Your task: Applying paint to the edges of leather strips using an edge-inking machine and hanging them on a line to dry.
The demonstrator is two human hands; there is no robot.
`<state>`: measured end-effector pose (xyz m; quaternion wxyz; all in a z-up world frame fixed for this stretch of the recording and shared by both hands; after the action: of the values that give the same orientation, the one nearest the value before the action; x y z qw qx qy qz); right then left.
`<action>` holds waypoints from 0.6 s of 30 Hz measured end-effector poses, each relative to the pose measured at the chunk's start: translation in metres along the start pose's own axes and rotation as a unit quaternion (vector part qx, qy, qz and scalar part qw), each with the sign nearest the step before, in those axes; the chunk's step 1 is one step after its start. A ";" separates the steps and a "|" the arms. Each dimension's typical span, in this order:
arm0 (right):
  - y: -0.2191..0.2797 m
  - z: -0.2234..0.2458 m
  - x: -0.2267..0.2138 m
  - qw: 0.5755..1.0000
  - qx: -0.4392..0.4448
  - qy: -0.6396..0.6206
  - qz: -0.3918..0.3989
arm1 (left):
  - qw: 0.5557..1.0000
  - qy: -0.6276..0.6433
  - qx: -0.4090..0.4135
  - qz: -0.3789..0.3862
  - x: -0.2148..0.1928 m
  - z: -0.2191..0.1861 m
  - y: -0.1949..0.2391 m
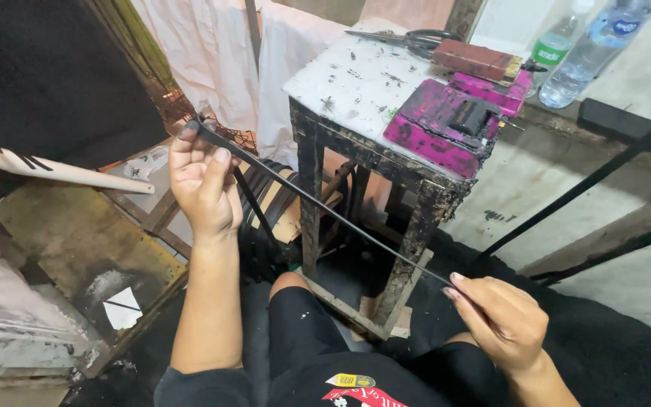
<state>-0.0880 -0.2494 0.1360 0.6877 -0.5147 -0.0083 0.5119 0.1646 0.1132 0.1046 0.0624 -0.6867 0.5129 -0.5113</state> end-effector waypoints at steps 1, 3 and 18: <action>-0.001 0.001 0.001 1.000 -0.001 -0.002 0.000 | 1.000 -0.001 0.001 0.000 0.000 0.000 0.001; -0.001 0.004 -0.003 1.000 -0.008 -0.013 -0.024 | 0.999 0.043 -0.010 -0.003 0.000 0.001 0.003; 0.001 -0.036 -0.002 0.989 0.106 -0.087 -0.047 | 0.995 0.098 -0.025 -0.011 -0.017 0.013 0.009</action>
<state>-0.0698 -0.2762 0.1195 0.7588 -0.3911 -0.0379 0.5194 0.1691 0.1162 0.0824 -0.0114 -0.6403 0.5217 -0.5637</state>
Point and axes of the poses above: each hand's wrist, its own y-axis away from the middle knuckle, its own x-axis out of the palm, z = x × y, the point moved 8 cm from there along -y, towards the middle knuckle, and after that the axes turned 11 degrees about x, right-handed, at the moved point
